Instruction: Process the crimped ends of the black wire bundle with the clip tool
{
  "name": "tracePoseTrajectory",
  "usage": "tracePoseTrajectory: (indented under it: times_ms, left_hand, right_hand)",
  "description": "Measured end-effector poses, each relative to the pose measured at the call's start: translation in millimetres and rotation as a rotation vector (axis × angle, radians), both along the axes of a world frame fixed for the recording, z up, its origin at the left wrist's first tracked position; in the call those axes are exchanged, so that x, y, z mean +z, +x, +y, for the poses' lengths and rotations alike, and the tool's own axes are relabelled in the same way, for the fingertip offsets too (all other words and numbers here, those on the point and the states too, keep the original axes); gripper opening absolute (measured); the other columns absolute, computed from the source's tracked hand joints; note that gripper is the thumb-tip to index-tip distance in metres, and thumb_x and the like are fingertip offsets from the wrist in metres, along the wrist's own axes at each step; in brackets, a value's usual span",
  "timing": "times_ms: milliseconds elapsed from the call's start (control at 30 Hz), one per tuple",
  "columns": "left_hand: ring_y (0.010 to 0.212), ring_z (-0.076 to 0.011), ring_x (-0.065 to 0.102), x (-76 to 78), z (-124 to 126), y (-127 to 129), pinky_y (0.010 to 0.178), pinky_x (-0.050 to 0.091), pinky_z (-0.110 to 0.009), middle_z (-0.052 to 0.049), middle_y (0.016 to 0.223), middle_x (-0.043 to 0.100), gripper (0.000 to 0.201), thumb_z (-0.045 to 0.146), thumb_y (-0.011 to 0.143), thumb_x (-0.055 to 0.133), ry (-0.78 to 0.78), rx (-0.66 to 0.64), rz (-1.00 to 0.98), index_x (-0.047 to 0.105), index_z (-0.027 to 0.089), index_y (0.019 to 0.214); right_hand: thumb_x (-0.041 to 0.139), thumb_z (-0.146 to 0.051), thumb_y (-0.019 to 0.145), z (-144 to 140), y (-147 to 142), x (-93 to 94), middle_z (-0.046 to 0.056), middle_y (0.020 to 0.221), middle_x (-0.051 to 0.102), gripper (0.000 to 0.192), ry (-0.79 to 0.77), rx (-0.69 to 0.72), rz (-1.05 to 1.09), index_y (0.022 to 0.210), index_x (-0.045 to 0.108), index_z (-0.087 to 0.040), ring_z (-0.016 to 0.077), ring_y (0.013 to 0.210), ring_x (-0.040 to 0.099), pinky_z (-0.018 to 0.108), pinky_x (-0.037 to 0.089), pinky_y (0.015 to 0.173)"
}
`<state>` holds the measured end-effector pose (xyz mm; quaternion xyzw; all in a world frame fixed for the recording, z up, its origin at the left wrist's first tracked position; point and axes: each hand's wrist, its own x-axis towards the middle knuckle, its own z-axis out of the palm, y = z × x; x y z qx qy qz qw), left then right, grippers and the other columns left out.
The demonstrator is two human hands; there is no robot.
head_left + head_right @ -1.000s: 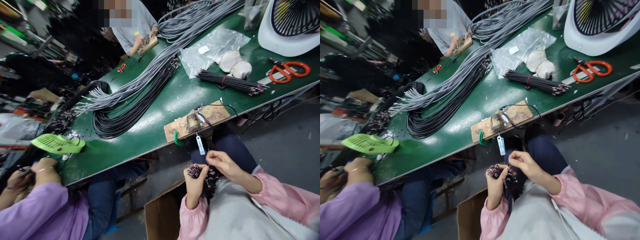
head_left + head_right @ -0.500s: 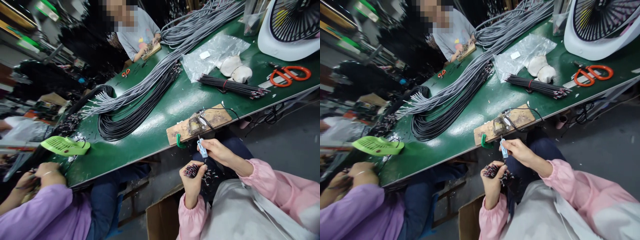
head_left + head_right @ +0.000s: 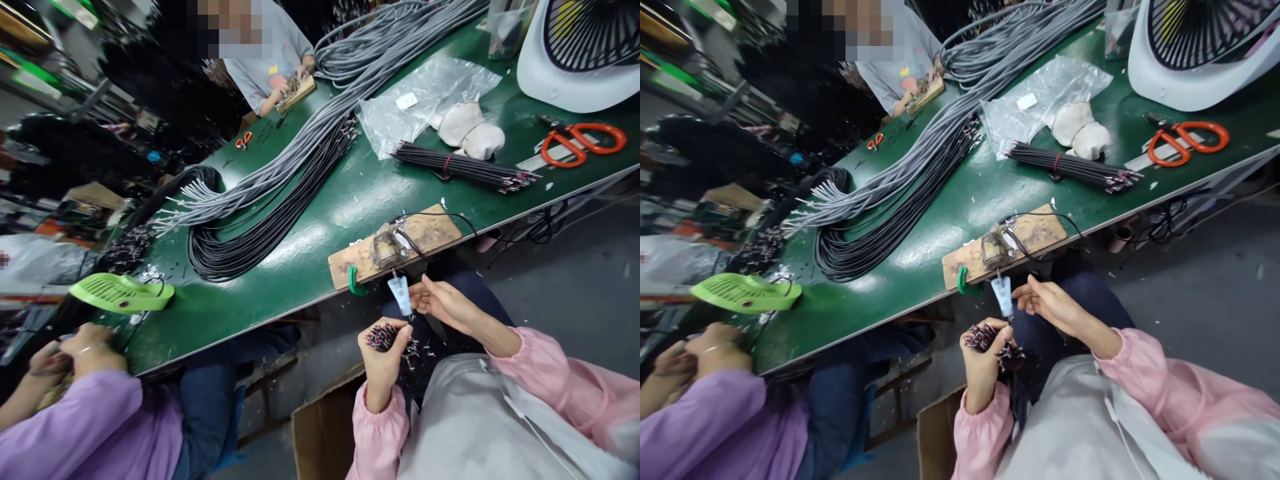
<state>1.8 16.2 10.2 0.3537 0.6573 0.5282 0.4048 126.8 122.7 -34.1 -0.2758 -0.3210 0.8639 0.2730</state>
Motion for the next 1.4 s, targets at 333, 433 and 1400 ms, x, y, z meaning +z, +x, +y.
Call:
tracePoseTrajectory:
  times_ms: [333, 433, 1400]
  left_hand:
    - [0.052, -0.0113, 0.055, -11.1, -8.7, 14.9, 0.053, 0.045, -0.023, 0.002, 0.057, 0.06, 0.013, 0.017, 0.068, 0.069, -0.151, 0.0, -0.148, 0.058, 0.013, 0.063]
    - [0.053, -0.0098, 0.052, -12.4, -10.1, 16.3, 0.054, 0.043, -0.021, 0.004, 0.055, 0.055, 0.016, 0.011, 0.063, 0.071, -0.115, 0.013, -0.086, 0.056, 0.014, 0.06]
    - [0.04, -0.0114, 0.057, -22.2, -28.3, 16.1, 0.043, 0.045, -0.022, 0.002, 0.051, 0.06, 0.024, 0.033, 0.07, 0.069, -0.105, 0.118, -0.372, 0.054, 0.014, 0.074]
  right_hand:
    - [0.068, -0.03, 0.076, -13.9, 10.5, 38.6, 0.004, 0.072, 0.062, 0.015, 0.864, 0.13, -0.32, 0.071, 0.067, -0.016, 0.0165, 0.073, 0.055, 0.028, 0.041, 0.067]
    - [0.062, -0.024, 0.08, -15.9, 8.0, 45.0, 0.004, 0.071, 0.061, 0.012, 0.98, 0.13, -0.371, 0.07, 0.065, -0.016, 0.0167, 0.073, 0.054, 0.029, 0.041, 0.067]
    - [0.056, -0.032, 0.085, -34.5, 15.0, 11.2, 0.004, 0.081, 0.057, 0.019, 0.661, 0.157, -0.219, 0.088, 0.064, -0.015, 0.0135, 0.069, 0.049, 0.026, 0.04, 0.062]
